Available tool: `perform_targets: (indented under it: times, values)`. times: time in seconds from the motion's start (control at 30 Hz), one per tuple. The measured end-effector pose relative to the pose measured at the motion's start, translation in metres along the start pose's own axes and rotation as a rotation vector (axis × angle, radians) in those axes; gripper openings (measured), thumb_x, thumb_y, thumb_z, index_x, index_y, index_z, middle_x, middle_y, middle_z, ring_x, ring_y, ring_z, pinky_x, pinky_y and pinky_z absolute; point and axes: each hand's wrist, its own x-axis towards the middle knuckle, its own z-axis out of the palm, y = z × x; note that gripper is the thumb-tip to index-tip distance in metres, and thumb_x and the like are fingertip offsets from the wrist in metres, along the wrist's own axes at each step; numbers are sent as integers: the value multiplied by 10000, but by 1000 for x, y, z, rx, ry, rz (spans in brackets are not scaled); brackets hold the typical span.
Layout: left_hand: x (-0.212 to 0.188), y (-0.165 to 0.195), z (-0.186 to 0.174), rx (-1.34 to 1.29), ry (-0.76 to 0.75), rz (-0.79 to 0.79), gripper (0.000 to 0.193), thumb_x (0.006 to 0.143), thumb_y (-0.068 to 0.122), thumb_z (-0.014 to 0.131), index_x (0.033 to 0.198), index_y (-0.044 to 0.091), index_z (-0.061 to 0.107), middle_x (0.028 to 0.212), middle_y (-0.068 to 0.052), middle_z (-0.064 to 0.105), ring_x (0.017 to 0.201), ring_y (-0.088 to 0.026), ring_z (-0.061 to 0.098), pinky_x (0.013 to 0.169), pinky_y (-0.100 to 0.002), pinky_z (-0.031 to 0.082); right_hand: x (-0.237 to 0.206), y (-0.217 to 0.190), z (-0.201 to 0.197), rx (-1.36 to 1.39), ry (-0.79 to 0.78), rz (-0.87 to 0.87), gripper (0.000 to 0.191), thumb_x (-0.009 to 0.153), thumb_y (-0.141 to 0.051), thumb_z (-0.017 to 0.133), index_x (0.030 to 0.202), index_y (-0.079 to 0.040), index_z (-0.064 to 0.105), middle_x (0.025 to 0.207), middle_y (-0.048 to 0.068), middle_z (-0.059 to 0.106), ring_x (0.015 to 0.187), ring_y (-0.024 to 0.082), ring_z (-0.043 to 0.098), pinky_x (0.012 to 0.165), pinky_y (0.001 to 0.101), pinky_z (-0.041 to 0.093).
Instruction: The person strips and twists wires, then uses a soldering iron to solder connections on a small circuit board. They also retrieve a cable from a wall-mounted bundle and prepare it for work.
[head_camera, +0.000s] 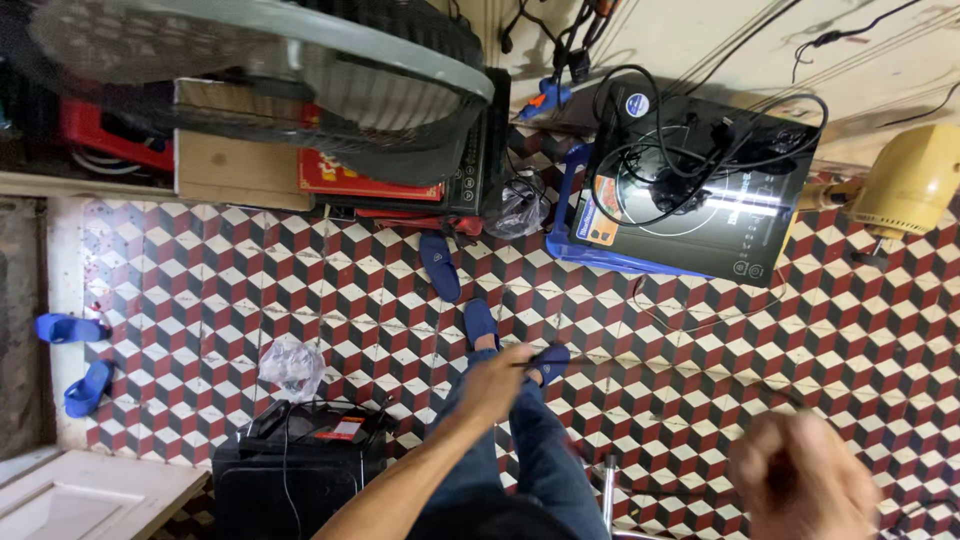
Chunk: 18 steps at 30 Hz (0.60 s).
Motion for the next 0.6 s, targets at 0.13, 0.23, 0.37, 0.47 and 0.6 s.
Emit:
perform_targets:
  times: [0.13,0.23,0.37,0.47,0.6]
  values:
    - [17,-64,10,-222,174,-217,525,1039,466,358,1118,127,750,933,-138,750,876,-326,734,783,-432,563,52,47,80,-180,-46,294,402,1055,-302,515,916,37,679,734,85,633,604,159,493,549,316,387]
    - [50,-74,45,-463,118,-124,645,1016,586,380,1132,77,759,970,-93,762,909,-244,728,806,-389,549,79,98,138,-172,-279,462,503,997,-409,413,1163,-58,732,978,-8,786,862,89,685,747,254,503]
    - [89,-75,97,-642,22,-207,771,1096,645,364,1055,-49,697,811,-107,608,767,-192,531,672,-361,471,120,177,204,78,-426,609,499,1069,-371,475,1431,-69,637,1160,315,659,931,282,475,814,412,348]
    - [117,-78,117,-488,229,-117,637,1022,597,453,1169,2,627,714,-51,520,667,-168,487,600,-349,456,179,233,216,-151,-721,472,535,1020,-413,504,1404,-62,628,1215,211,702,979,261,583,893,373,437]
    - [159,-100,114,-1440,296,-574,577,945,603,546,1107,54,624,619,-1,371,554,-151,387,531,-351,421,275,309,224,-615,-792,386,627,986,-536,514,1374,-70,672,1205,187,755,1093,266,661,974,349,513]
